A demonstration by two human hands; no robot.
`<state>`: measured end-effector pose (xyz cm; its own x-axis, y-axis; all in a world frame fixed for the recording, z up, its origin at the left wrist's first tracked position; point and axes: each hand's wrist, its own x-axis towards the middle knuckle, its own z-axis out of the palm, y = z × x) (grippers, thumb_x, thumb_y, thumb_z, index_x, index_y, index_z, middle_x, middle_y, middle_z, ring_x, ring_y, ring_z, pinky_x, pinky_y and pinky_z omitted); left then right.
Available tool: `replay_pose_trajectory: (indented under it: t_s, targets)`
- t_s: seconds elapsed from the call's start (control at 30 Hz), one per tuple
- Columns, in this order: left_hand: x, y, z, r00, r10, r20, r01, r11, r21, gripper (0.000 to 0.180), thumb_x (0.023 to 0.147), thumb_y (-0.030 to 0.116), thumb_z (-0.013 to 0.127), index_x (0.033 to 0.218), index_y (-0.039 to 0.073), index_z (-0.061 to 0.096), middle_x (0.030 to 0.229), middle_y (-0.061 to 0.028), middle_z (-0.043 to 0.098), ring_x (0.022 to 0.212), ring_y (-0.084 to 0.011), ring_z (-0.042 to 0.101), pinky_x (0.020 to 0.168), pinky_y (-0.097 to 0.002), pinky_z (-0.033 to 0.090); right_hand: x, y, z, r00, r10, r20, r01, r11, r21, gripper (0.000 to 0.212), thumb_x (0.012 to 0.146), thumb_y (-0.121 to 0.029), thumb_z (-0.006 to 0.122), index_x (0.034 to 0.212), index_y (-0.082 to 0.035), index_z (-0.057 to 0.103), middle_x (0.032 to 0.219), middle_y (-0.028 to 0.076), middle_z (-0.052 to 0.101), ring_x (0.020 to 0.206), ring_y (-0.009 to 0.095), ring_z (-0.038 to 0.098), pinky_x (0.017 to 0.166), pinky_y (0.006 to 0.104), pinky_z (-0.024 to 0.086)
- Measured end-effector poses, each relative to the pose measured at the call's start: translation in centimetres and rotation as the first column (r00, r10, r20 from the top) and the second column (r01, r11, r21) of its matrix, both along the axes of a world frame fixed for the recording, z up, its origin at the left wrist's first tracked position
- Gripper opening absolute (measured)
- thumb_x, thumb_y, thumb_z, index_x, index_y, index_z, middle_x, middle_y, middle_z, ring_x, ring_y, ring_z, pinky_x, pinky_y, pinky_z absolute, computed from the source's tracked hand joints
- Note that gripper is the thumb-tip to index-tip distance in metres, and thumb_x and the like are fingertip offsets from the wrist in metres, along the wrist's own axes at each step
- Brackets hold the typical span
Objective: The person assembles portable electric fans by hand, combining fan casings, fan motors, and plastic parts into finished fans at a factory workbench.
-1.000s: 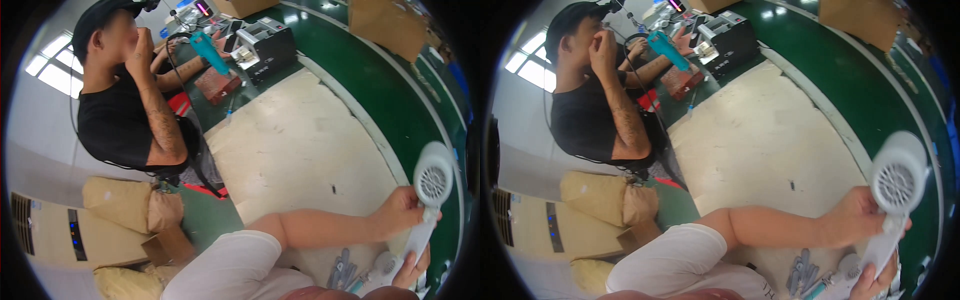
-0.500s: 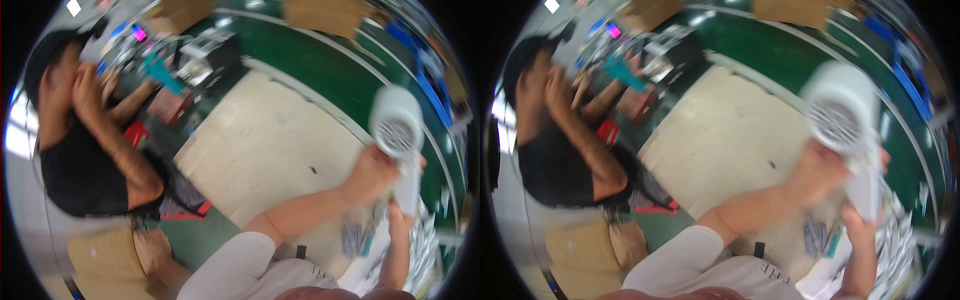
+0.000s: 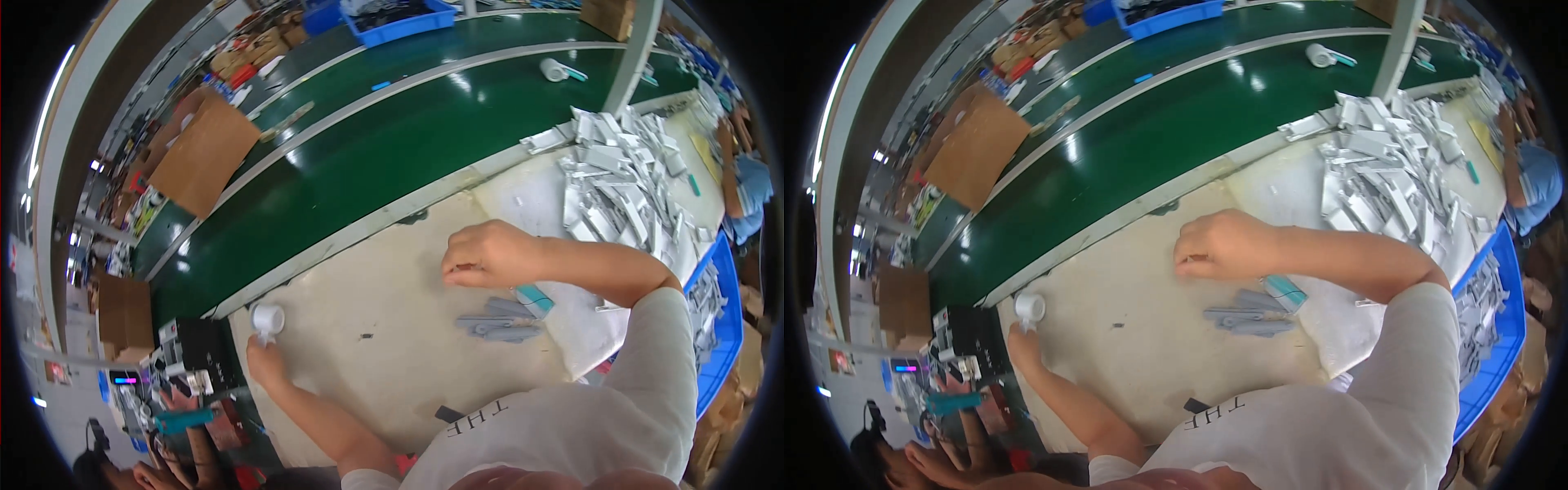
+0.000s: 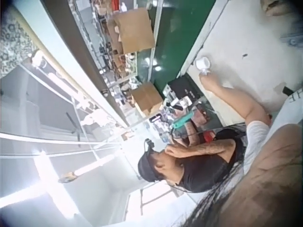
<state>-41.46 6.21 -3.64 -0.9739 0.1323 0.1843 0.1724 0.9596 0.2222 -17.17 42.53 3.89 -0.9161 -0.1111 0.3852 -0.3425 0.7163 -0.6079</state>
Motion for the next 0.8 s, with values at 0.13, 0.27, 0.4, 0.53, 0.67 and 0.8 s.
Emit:
replay_pose_trajectory:
  t_s: [0.13,0.27,0.4,0.53,0.67,0.8]
  targets:
    - [1.3,1.0,2.5,0.993,0.094,0.069,-0.091,0.995,-0.052,0.036,0.070,0.012,0.054,0.103,0.000,0.056,0.098,-0.0213,0.059,0.093,-0.0387,0.054,0.077,-0.0455,0.043,-0.3,6.2,-1.4,0.983,-0.184,0.030,0.179,0.977,0.117,0.009,0.076,-0.018,0.061,0.079,-0.010,0.061,0.076,0.005,0.057,0.073,0.024,0.057,0.063,0.0347,0.046]
    - [2.8,4.5,4.0,0.899,-0.019,-0.437,0.027,1.000,0.012,0.038,0.071,0.010,0.059,0.108,0.000,0.055,0.109,-0.0188,0.056,0.103,-0.0351,0.051,0.087,-0.0413,0.041,-1.1,17.0,-4.5,0.905,-0.398,-0.149,0.425,0.845,0.323,0.010,0.075,-0.015,0.060,0.082,-0.010,0.062,0.083,0.006,0.058,0.080,0.025,0.057,0.069,0.0354,0.048]
    - [5.0,10.0,-0.9,0.874,-0.280,-0.396,0.429,0.827,0.364,0.035,0.072,-0.001,0.055,0.107,0.000,0.054,0.108,-0.0181,0.057,0.103,-0.0341,0.051,0.090,-0.0405,0.039,-1.9,29.3,-6.0,0.725,-0.667,-0.172,0.605,0.497,0.622,0.029,0.074,-0.013,0.058,0.103,-0.014,0.058,0.104,0.006,0.055,0.101,0.025,0.051,0.083,0.0356,0.046]
    - [6.6,15.6,-3.6,0.681,-0.514,-0.521,0.680,0.707,0.192,0.029,0.070,-0.002,0.056,0.099,0.000,0.057,0.106,-0.0172,0.058,0.095,-0.0325,0.055,0.087,-0.0371,0.041,-3.9,39.4,-7.3,0.436,-0.849,-0.300,0.661,0.075,0.747,0.043,0.081,-0.008,0.045,0.122,-0.022,0.046,0.128,0.005,0.041,0.119,0.027,0.038,0.091,0.0389,0.041]
    - [7.2,16.9,-4.2,0.622,-0.634,-0.459,0.740,0.668,0.080,0.028,0.064,-0.008,0.053,0.090,0.000,0.057,0.100,-0.0167,0.059,0.085,-0.0324,0.056,0.079,-0.0381,0.044,-4.2,44.8,-8.7,0.313,-0.872,-0.375,0.624,-0.109,0.774,0.058,0.078,-0.006,0.050,0.132,-0.022,0.034,0.136,0.007,0.030,0.121,0.032,0.038,0.090,0.0405,0.043]
    - [7.5,17.1,-3.6,0.635,-0.632,-0.445,0.736,0.669,0.100,0.029,0.059,-0.010,0.052,0.087,0.000,0.057,0.096,-0.0159,0.060,0.079,-0.0329,0.056,0.071,-0.0382,0.046,-5.0,46.3,-9.0,0.221,-0.974,-0.054,0.624,0.099,0.775,0.042,0.082,-0.011,0.048,0.123,-0.018,0.041,0.131,0.011,0.035,0.100,0.035,0.055,0.080,0.0427,0.048]
